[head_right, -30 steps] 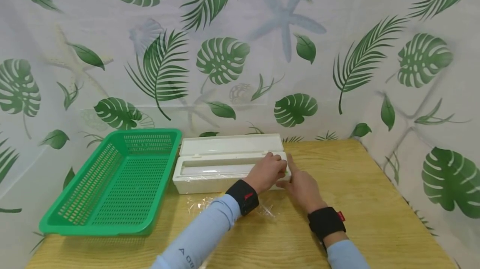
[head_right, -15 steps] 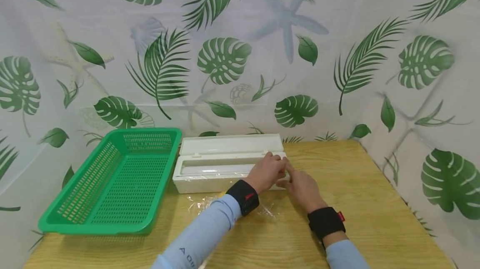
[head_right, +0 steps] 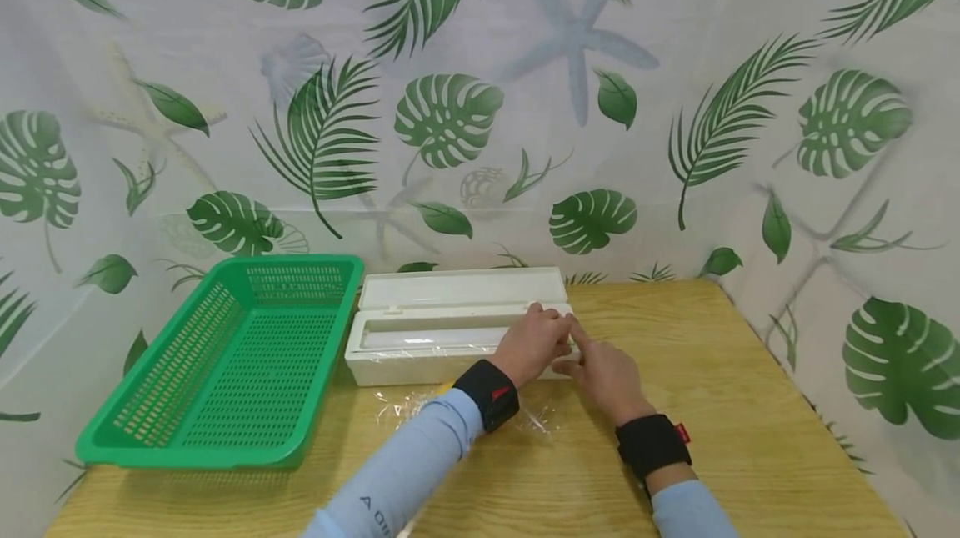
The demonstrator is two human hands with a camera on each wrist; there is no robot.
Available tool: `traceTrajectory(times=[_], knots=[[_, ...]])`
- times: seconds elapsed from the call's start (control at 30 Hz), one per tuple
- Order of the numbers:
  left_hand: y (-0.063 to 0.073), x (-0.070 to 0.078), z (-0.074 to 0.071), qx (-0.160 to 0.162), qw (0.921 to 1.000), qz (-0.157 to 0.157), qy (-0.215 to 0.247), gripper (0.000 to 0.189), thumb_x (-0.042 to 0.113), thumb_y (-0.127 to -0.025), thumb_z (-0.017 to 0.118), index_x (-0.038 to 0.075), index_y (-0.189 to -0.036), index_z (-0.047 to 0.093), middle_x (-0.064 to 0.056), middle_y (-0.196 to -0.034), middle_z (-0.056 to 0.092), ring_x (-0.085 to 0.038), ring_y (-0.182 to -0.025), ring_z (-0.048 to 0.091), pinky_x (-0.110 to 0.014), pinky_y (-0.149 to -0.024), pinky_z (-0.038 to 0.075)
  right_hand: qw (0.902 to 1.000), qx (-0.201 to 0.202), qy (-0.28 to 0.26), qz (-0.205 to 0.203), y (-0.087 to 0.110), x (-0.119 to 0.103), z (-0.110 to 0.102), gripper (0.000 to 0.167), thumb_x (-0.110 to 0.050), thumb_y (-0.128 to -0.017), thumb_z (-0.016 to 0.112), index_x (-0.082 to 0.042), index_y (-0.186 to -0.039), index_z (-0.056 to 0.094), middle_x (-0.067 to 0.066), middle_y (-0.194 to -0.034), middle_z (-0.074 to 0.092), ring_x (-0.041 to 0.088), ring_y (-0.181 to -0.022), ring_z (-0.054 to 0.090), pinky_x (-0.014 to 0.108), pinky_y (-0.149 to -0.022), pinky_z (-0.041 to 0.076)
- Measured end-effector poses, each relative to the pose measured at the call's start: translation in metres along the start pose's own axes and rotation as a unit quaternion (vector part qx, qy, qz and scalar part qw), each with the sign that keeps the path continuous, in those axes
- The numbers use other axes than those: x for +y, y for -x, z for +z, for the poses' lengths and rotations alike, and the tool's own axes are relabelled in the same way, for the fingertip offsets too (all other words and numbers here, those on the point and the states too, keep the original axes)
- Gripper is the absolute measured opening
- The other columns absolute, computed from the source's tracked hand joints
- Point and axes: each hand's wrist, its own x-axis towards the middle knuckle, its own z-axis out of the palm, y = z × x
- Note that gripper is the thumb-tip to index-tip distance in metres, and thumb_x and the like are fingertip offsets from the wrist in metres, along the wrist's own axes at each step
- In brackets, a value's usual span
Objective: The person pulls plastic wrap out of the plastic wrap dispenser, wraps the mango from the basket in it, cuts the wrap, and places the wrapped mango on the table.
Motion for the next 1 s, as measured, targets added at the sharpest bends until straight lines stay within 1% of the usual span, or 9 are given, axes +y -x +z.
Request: traceTrajectory(times=[0.13, 0.23, 0.4, 0.47, 0.67, 0.73, 0.83, 0.93, 1.0], knots=[[0.0002, 0.0, -0.0001, 0.002, 0.9999, -0.009, 0.008, 0.023, 0.034, -0.092, 0.07, 0.021, -0.11, 0.071, 0.005, -0.097, 0.068, -0.012, -0.083, 0.054, -0.018, -0.073, 0.047, 1.0, -0.001, 0.007, -0.001, -0.0005, -0.0002, 0.0002, 0.067, -0.026, -0.084, 0.078, -0.008, -0.142, 0.05, 0.002, -0.059, 0.059, 0.012, -0.043, 0.044, 0.028, -0.042, 0.031], [0.0004, 0.0005, -0.0005, 0.007, 0.9999, -0.01, 0.007, 0.023, 0.035, -0.091, 0.071, 0.02, -0.11, 0.071, 0.005, -0.096, 0.069, -0.012, -0.084, 0.056, -0.018, -0.074, 0.048, 0.9999, -0.003, 0.011, -0.002, -0.0007, -0.0001, 0.0006, 0.065, -0.026, -0.085, 0.078, -0.009, -0.141, 0.05, 0.0, -0.055, 0.054, 0.012, -0.042, 0.04, 0.027, -0.042, 0.028], [0.0014, 0.0007, -0.0011, 0.02, 0.9998, -0.002, -0.008, 0.023, 0.037, -0.09, 0.071, 0.02, -0.106, 0.07, 0.006, -0.092, 0.069, -0.011, -0.085, 0.06, -0.02, -0.078, 0.048, 0.9999, -0.003, 0.014, 0.001, -0.0012, 0.0001, 0.0013, 0.065, -0.025, -0.085, 0.077, -0.01, -0.142, 0.049, -0.001, -0.051, 0.046, 0.013, -0.041, 0.037, 0.026, -0.043, 0.025], [0.0022, 0.0004, -0.0005, 0.023, 0.9997, 0.002, -0.005, 0.023, 0.037, -0.091, 0.071, 0.02, -0.106, 0.07, 0.007, -0.093, 0.069, -0.011, -0.085, 0.06, -0.02, -0.079, 0.047, 0.9999, -0.003, 0.015, 0.001, -0.0009, 0.0001, 0.0015, 0.064, -0.025, -0.085, 0.077, -0.009, -0.141, 0.05, -0.001, -0.05, 0.044, 0.013, -0.041, 0.036, 0.027, -0.043, 0.025], [0.0032, -0.0002, 0.0027, 0.021, 0.9996, 0.012, 0.012, 0.024, 0.034, -0.092, 0.07, 0.02, -0.112, 0.07, 0.007, -0.106, 0.07, -0.013, -0.09, 0.06, -0.018, -0.078, 0.05, 0.9999, 0.001, 0.015, -0.003, 0.0014, 0.0002, 0.0015, 0.063, -0.024, -0.084, 0.078, -0.003, -0.138, 0.054, 0.001, -0.054, 0.051, 0.012, -0.043, 0.039, 0.027, -0.042, 0.028], [0.0026, -0.0004, 0.004, 0.024, 0.9996, 0.012, 0.011, 0.024, 0.034, -0.091, 0.07, 0.02, -0.111, 0.069, 0.006, -0.105, 0.07, -0.013, -0.09, 0.06, -0.018, -0.078, 0.05, 0.9999, 0.002, 0.014, -0.002, 0.0007, 0.0003, 0.002, 0.064, -0.024, -0.084, 0.078, -0.004, -0.139, 0.053, 0.002, -0.054, 0.052, 0.012, -0.043, 0.04, 0.027, -0.042, 0.028], [0.0024, -0.0005, 0.0055, 0.025, 0.9996, 0.012, 0.007, 0.024, 0.033, -0.091, 0.07, 0.02, -0.111, 0.067, 0.006, -0.103, 0.07, -0.013, -0.089, 0.061, -0.019, -0.077, 0.05, 0.9999, 0.004, 0.012, -0.002, -0.0001, 0.0002, 0.0019, 0.063, -0.024, -0.084, 0.079, -0.005, -0.138, 0.053, 0.004, -0.059, 0.059, 0.014, -0.045, 0.047, 0.028, -0.042, 0.032], [0.0023, -0.0004, 0.0064, 0.025, 0.9995, 0.018, 0.004, 0.023, 0.031, -0.091, 0.07, 0.022, -0.113, 0.068, 0.006, -0.103, 0.069, -0.012, -0.09, 0.061, -0.019, -0.077, 0.051, 0.9999, 0.005, 0.014, 0.0, 0.0, -0.0001, 0.0015, 0.062, -0.024, -0.082, 0.079, -0.003, -0.136, 0.055, 0.007, -0.063, 0.064, 0.017, -0.048, 0.053, 0.03, -0.043, 0.037], [0.0023, -0.0006, 0.0062, 0.027, 0.9994, 0.023, 0.003, 0.023, 0.028, -0.091, 0.071, 0.024, -0.114, 0.069, 0.007, -0.104, 0.069, -0.012, -0.091, 0.061, -0.018, -0.078, 0.051, 0.9999, 0.006, 0.016, 0.002, 0.0002, -0.0004, 0.0011, 0.06, -0.025, -0.082, 0.079, -0.001, -0.133, 0.057, 0.008, -0.063, 0.064, 0.019, -0.049, 0.055, 0.031, -0.043, 0.038]])
